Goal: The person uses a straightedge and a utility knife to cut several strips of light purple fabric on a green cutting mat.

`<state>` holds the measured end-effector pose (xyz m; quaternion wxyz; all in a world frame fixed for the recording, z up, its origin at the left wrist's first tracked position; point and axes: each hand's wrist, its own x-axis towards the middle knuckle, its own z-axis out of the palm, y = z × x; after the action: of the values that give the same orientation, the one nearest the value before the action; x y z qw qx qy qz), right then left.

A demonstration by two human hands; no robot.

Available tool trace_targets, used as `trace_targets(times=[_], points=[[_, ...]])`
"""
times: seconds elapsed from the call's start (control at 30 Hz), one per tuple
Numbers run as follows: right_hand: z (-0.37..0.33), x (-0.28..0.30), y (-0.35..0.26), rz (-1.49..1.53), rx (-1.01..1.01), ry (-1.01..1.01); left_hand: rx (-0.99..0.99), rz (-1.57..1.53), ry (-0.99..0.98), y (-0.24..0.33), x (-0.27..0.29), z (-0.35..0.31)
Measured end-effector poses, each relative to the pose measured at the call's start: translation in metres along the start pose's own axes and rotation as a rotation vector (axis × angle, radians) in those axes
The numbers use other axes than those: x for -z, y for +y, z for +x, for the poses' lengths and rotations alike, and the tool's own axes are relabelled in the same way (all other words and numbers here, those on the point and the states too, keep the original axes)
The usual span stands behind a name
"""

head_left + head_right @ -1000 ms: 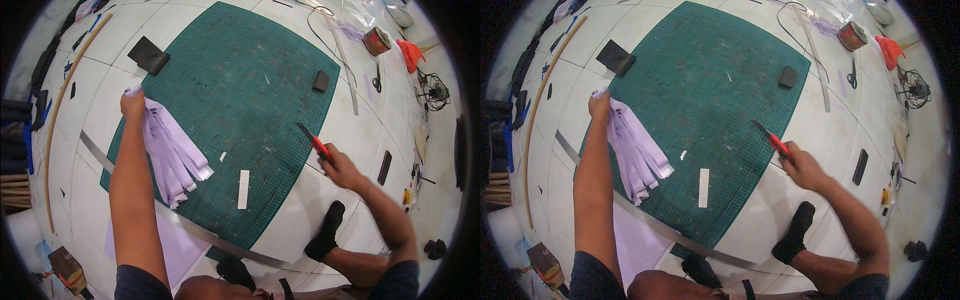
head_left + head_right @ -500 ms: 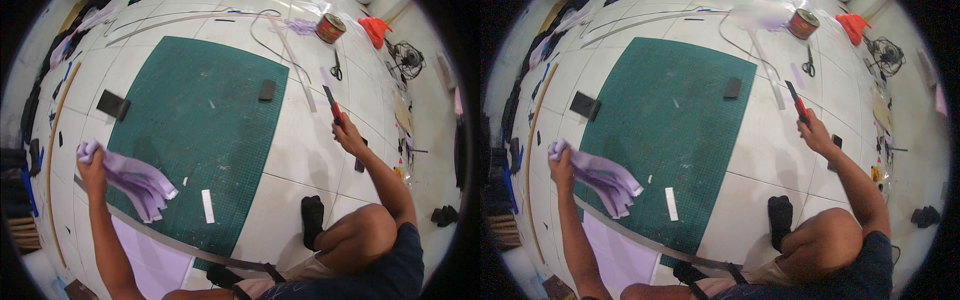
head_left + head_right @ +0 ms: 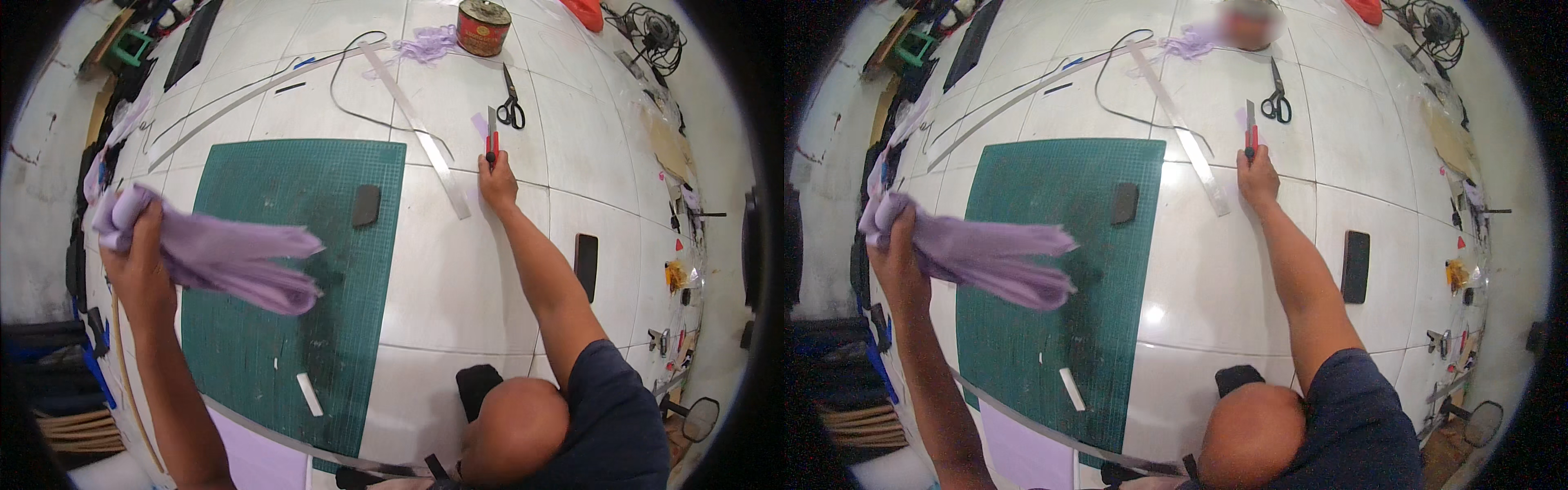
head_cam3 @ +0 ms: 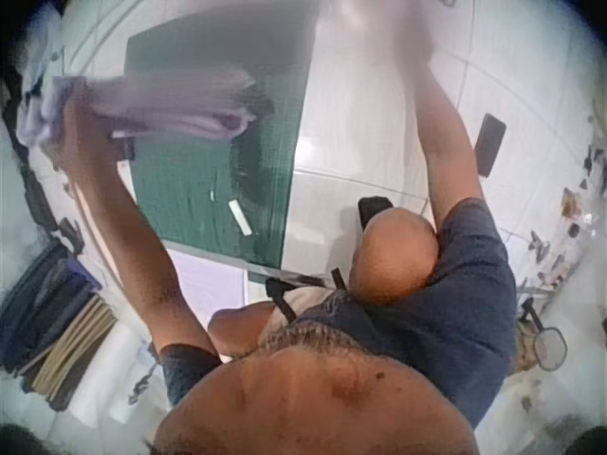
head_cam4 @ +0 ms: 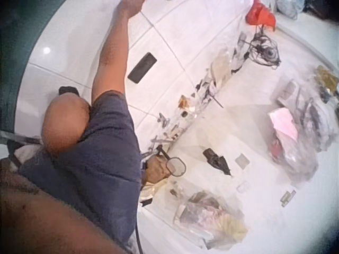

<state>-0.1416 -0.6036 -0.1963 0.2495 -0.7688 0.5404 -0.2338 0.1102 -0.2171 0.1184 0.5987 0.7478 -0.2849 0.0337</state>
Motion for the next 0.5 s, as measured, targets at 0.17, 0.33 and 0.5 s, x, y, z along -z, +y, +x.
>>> trace_targets(times=[0.17, 0.33, 0.5], points=[[0.015, -0.012, 0.004, 0.317, -0.115, 0.227, -0.019, -0.248, -0.134, 0.012, -0.161, 0.054], [0.014, -0.021, 0.018, 0.742, -0.226, 0.223, -0.059, -0.609, -0.195, -0.044, -0.311, 0.101], [0.013, -0.012, 0.025, 0.661, -0.201, 0.132, 0.114, -0.418, 0.059, -0.164, -0.388, 0.139]])
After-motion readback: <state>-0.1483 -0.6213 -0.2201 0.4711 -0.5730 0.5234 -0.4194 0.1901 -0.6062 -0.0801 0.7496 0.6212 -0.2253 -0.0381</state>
